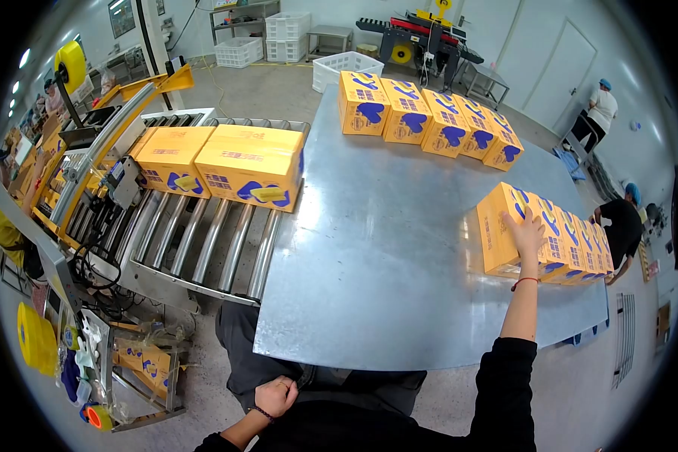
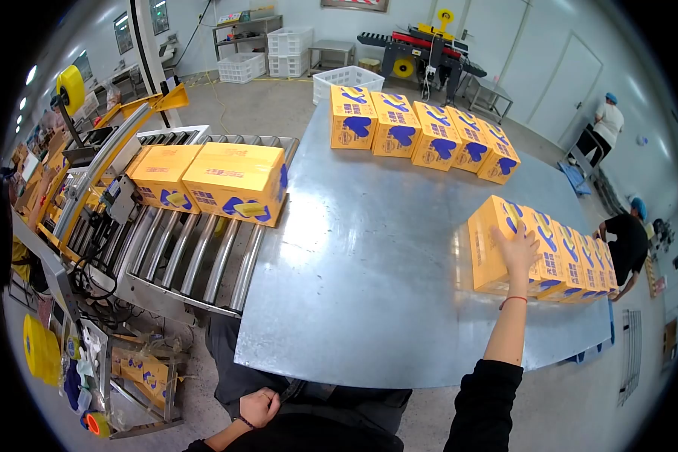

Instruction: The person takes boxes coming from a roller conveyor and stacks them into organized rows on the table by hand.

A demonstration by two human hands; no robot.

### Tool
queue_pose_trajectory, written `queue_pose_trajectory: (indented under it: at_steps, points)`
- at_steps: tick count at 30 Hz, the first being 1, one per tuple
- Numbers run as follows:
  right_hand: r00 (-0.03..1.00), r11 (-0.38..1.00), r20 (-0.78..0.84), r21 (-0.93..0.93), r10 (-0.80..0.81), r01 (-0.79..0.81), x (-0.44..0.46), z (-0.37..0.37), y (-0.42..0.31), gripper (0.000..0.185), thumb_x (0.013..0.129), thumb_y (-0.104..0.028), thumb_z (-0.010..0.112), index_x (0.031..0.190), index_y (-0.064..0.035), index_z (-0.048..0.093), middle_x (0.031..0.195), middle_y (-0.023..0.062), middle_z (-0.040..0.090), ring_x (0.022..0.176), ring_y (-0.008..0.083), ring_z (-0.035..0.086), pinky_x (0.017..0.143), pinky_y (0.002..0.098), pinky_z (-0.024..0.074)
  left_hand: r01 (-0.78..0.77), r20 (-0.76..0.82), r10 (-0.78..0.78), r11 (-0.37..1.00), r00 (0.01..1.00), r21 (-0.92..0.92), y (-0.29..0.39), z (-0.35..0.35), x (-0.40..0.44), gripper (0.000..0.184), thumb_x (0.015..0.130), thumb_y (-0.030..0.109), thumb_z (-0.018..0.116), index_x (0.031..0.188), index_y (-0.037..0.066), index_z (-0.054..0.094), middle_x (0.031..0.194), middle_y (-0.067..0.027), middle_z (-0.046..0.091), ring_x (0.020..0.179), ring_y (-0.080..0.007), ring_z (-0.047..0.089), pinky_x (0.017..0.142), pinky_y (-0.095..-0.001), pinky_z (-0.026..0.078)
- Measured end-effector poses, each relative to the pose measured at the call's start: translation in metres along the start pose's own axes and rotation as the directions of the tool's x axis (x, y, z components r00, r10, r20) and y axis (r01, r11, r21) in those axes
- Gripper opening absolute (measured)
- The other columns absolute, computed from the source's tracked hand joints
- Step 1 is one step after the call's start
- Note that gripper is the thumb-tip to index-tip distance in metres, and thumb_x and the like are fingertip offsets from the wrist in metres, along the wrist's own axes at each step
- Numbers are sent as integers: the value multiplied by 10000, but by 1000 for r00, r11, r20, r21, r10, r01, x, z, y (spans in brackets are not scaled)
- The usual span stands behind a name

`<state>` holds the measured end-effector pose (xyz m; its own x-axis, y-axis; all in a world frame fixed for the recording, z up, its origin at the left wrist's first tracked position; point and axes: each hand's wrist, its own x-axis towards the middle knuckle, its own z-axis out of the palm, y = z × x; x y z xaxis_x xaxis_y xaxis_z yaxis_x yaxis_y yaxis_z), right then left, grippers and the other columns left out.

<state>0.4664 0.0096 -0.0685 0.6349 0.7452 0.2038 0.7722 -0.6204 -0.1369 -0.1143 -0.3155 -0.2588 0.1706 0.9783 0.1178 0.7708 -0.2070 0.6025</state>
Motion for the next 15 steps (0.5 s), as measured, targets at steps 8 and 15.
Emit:
queue_pose_trajectory:
  at_steps: [8, 15]
  points:
    - [999, 998, -22, 54, -34, 35, 1, 6, -6, 919, 795, -651, 679, 1503, -111, 456, 1554, 246, 376, 1457, 432, 316, 1131, 694, 217, -12, -21, 12, 1000, 1000, -13, -1, 1, 0, 133, 893, 174, 685, 794, 87, 671, 785, -88, 680, 657, -311, 675, 594, -401, 540]
    - [684, 693, -384, 142, -620, 707, -55, 24, -135, 513, 867, -283, 735, 1271, 4, 601, 1330, 237, 576, 1276, 403, 512, 1070, 498, 409, -55, -62, 56, 998, 997, 16, -6, 5, -3, 137, 886, 194, 697, 784, 108, 664, 770, -51, 676, 625, -281, 670, 570, -375, 542]
